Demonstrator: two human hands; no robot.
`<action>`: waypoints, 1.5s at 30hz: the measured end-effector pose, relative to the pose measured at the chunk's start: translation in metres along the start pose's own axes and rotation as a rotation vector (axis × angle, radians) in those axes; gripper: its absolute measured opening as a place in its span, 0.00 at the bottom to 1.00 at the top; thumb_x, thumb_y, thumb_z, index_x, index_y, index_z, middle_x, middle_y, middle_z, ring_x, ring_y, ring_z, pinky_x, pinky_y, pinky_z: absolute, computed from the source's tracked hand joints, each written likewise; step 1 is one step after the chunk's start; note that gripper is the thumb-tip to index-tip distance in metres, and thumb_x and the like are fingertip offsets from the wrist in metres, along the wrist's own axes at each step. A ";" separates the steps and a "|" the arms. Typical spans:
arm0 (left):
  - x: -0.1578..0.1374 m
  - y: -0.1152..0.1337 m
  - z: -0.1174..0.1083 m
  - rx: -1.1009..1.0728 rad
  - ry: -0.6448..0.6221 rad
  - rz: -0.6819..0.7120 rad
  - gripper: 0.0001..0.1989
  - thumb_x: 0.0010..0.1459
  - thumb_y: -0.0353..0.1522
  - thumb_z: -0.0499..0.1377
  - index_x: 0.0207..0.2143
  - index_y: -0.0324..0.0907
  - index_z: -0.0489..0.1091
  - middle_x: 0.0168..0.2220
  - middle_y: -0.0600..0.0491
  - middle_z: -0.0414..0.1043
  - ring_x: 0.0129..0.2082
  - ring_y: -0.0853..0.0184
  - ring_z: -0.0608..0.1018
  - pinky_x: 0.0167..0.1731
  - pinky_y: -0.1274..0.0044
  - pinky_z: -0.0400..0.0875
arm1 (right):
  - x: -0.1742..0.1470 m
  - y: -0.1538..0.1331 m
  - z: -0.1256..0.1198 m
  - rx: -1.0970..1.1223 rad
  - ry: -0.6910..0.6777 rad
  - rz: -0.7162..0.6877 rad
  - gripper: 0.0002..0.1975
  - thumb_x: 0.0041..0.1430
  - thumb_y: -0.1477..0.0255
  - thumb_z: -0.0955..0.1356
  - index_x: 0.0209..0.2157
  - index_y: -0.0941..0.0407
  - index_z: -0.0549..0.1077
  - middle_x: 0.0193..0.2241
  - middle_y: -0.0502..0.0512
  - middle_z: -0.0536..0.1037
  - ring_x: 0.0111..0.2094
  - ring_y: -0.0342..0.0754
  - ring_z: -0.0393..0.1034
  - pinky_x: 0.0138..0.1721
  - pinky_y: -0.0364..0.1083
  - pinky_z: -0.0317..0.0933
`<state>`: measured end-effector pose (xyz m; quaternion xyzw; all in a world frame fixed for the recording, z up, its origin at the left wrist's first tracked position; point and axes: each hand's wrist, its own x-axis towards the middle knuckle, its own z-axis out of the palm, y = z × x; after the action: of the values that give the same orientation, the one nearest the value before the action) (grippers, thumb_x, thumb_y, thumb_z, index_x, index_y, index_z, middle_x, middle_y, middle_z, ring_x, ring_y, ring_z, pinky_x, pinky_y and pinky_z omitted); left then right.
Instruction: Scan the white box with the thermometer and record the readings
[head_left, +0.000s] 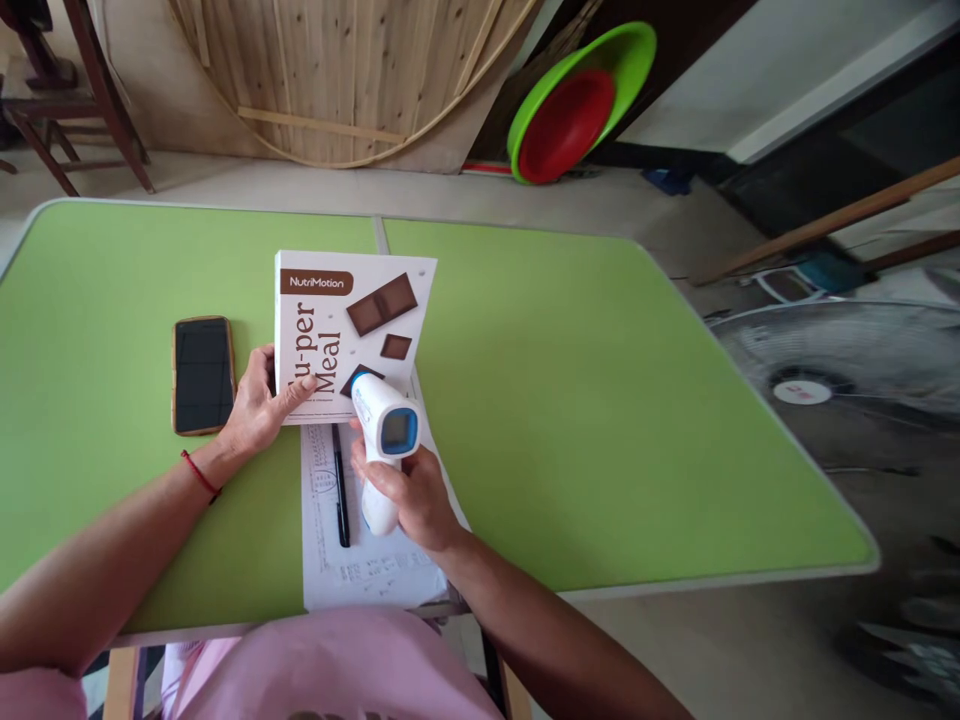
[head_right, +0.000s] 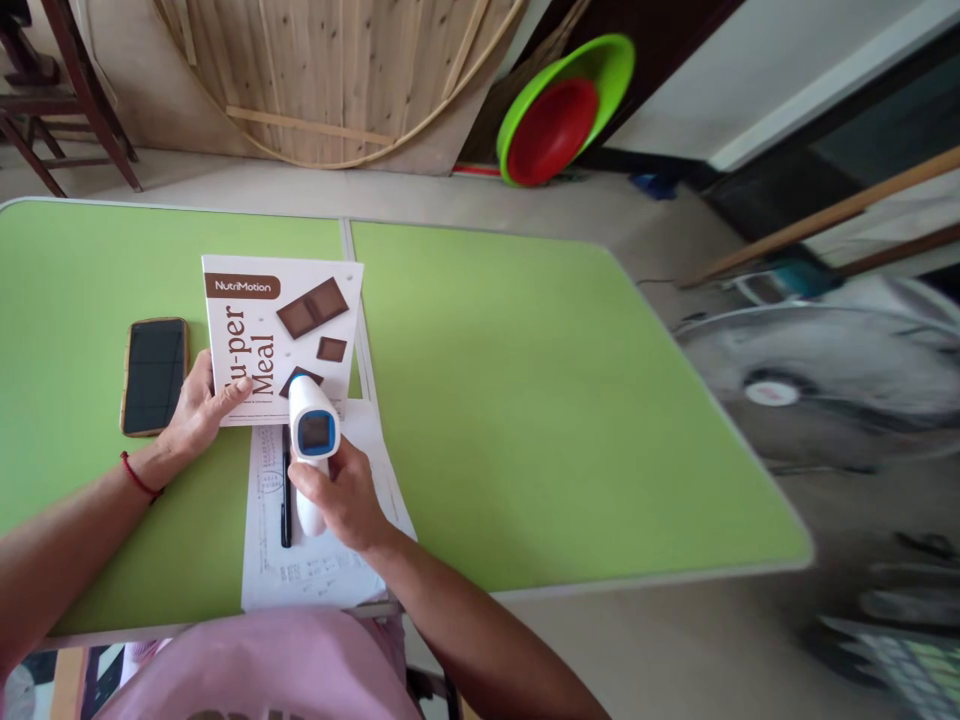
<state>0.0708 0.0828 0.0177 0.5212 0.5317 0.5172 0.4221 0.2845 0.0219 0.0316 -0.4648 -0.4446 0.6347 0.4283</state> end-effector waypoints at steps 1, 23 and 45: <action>0.000 0.002 0.000 -0.005 -0.007 -0.008 0.33 0.51 0.58 0.74 0.45 0.45 0.70 0.47 0.44 0.80 0.47 0.47 0.83 0.44 0.56 0.81 | 0.000 0.000 0.000 0.025 -0.019 -0.003 0.16 0.48 0.59 0.75 0.37 0.52 0.78 0.25 0.48 0.73 0.25 0.45 0.63 0.28 0.48 0.62; 0.003 0.013 0.000 -0.019 -0.082 -0.016 0.35 0.46 0.53 0.78 0.46 0.44 0.69 0.49 0.44 0.81 0.50 0.45 0.84 0.48 0.53 0.82 | 0.001 -0.003 -0.001 0.034 -0.095 -0.045 0.19 0.53 0.53 0.76 0.37 0.53 0.78 0.27 0.50 0.76 0.24 0.43 0.62 0.26 0.46 0.61; 0.004 0.013 -0.001 0.023 -0.087 -0.016 0.36 0.47 0.55 0.77 0.46 0.44 0.69 0.47 0.44 0.81 0.50 0.43 0.83 0.50 0.50 0.80 | 0.002 -0.005 -0.001 0.004 -0.092 -0.054 0.18 0.53 0.54 0.75 0.37 0.53 0.78 0.28 0.50 0.76 0.24 0.43 0.61 0.25 0.46 0.60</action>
<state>0.0713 0.0854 0.0310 0.5437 0.5227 0.4846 0.4431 0.2853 0.0248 0.0356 -0.4223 -0.4751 0.6443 0.4253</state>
